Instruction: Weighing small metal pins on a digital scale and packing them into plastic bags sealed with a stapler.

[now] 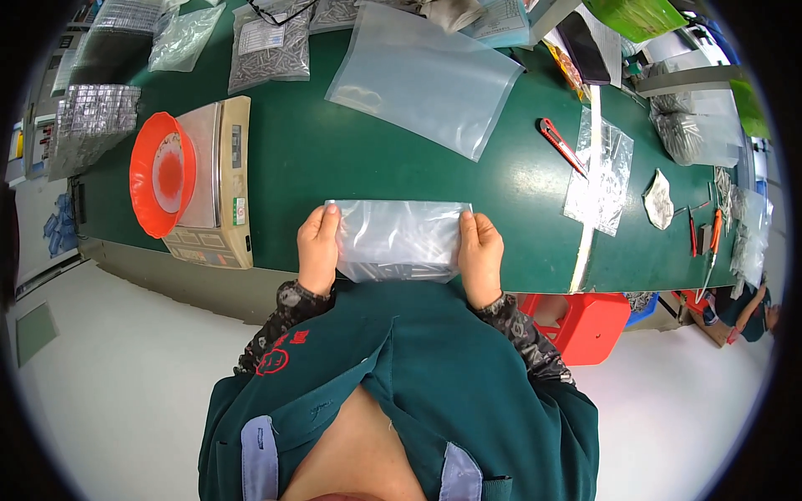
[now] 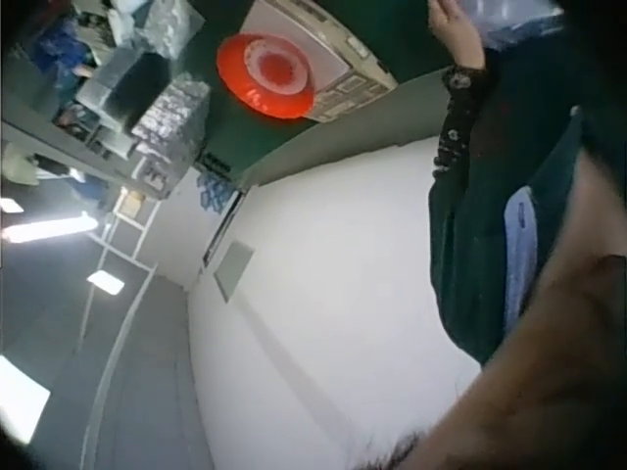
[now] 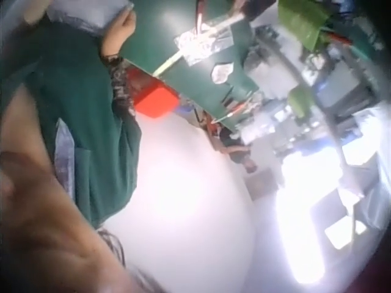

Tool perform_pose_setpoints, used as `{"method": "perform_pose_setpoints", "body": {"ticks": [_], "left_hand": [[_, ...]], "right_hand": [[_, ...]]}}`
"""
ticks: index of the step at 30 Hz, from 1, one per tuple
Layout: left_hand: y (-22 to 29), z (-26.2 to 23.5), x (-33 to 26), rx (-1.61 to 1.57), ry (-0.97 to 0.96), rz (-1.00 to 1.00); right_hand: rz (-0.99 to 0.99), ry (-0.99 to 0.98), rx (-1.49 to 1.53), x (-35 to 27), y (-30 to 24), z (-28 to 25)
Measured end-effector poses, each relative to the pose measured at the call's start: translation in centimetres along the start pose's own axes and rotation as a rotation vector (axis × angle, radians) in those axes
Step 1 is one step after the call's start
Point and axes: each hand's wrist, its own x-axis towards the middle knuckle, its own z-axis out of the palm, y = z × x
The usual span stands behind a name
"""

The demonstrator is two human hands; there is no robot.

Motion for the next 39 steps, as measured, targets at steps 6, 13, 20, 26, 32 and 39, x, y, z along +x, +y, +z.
{"method": "perform_pose_setpoints", "body": {"ticks": [6,13,20,26,32,39], "left_hand": [[-0.3,-0.4,0.1,-0.235,-0.076,-0.180],[3.3,-1.8,0.3,-0.188,-0.169,-0.060],[4.2,-2.2,0.0,-0.189,-0.163,-0.122],[4.4,-2.3,-0.7,-0.278,-0.205,0.136],[3.9,-3.8,-1.0,-0.085,-0.409,0.176],[4.4,-4.2,-1.4,-0.019,-0.357,0.163]], "right_hand": [[0.247,-0.108,0.107,0.3,-0.4,-1.6],[0.280,-0.146,0.053,-0.3,-5.2,-2.2],[0.067,-0.101,0.110,-0.7,-7.1,-1.0],[-0.086,-0.326,-0.042,0.0,-4.5,-3.3],[-0.118,-0.350,-0.146,-0.5,-6.1,-3.1],[-0.137,-0.399,-0.136,-1.0,-6.7,-3.5]]}}
